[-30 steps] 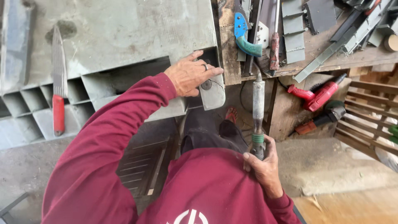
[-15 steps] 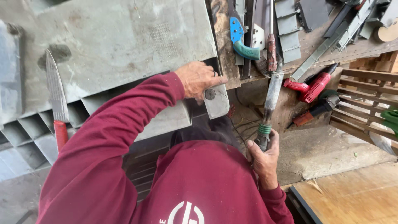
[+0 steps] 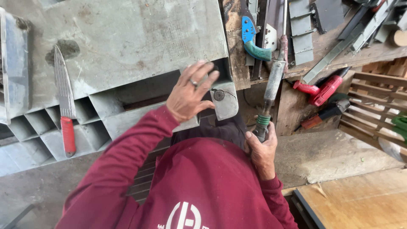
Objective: The person scrapes a grey metal surface with a chisel to remove debris, then uses a soldering iron to heat and scrape the same area. Finally, the person uses a metal file to smooth the edges of the metal structure.
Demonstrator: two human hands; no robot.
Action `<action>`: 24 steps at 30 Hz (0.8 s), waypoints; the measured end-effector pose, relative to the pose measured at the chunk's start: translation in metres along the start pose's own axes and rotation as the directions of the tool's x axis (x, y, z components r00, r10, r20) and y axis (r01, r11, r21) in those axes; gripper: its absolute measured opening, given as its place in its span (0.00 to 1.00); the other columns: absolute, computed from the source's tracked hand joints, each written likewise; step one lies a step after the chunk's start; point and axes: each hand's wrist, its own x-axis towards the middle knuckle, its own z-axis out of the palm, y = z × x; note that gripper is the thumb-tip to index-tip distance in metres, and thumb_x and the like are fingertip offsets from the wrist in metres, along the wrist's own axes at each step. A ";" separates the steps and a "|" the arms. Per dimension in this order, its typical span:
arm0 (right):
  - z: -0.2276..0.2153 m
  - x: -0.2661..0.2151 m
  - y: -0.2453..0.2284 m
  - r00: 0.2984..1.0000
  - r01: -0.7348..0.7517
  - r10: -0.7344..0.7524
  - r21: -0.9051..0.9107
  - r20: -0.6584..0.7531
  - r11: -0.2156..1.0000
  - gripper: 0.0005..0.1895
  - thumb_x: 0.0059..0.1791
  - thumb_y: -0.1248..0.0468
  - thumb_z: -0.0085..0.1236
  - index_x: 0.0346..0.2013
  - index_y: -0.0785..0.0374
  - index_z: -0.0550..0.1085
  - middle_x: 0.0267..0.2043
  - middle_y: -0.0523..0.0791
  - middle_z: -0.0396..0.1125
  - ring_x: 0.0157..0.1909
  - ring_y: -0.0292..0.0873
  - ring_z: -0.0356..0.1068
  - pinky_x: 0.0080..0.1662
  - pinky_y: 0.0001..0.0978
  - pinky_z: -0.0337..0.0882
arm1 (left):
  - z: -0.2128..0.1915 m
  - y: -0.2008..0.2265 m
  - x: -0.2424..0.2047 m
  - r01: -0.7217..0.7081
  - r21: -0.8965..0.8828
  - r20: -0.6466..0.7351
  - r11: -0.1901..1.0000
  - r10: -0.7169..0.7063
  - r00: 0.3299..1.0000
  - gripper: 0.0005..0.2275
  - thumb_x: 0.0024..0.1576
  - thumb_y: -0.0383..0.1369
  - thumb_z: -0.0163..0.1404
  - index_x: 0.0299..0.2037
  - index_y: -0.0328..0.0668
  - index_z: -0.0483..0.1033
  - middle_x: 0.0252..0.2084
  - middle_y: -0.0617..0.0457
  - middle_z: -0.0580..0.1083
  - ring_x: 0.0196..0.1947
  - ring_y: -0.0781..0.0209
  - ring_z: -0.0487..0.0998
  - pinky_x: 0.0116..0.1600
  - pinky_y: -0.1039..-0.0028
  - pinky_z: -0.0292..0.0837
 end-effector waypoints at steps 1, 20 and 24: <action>0.000 0.001 -0.002 1.000 0.006 -0.005 -0.015 0.017 1.000 0.29 0.47 0.68 0.64 0.60 0.65 0.63 0.25 0.41 0.64 0.18 0.33 0.61 0.21 0.24 0.61 | -0.006 0.013 -0.009 0.070 -0.036 -0.090 0.997 -0.073 0.993 0.36 0.47 0.42 0.66 0.66 0.40 0.67 0.64 0.41 0.67 0.65 0.40 0.67 0.68 0.54 0.64; -0.135 0.186 -0.044 0.990 0.141 -0.132 -0.417 0.050 0.898 0.32 0.49 0.64 0.61 0.66 0.68 0.62 0.43 0.45 0.68 0.35 0.34 0.64 0.36 0.25 0.68 | 0.147 0.161 0.083 0.509 -0.457 0.304 0.729 -0.410 0.860 0.25 0.56 0.38 0.57 0.63 0.36 0.69 0.60 0.43 0.72 0.57 0.43 0.73 0.61 0.62 0.68; -0.160 0.221 -0.058 0.933 0.359 -0.329 -0.487 0.149 0.797 0.32 0.51 0.64 0.63 0.66 0.71 0.61 0.49 0.44 0.68 0.41 0.31 0.67 0.42 0.23 0.71 | 0.181 0.161 0.110 0.507 -0.455 0.311 0.732 -0.403 0.861 0.27 0.55 0.39 0.58 0.64 0.34 0.68 0.61 0.41 0.71 0.59 0.42 0.72 0.62 0.62 0.67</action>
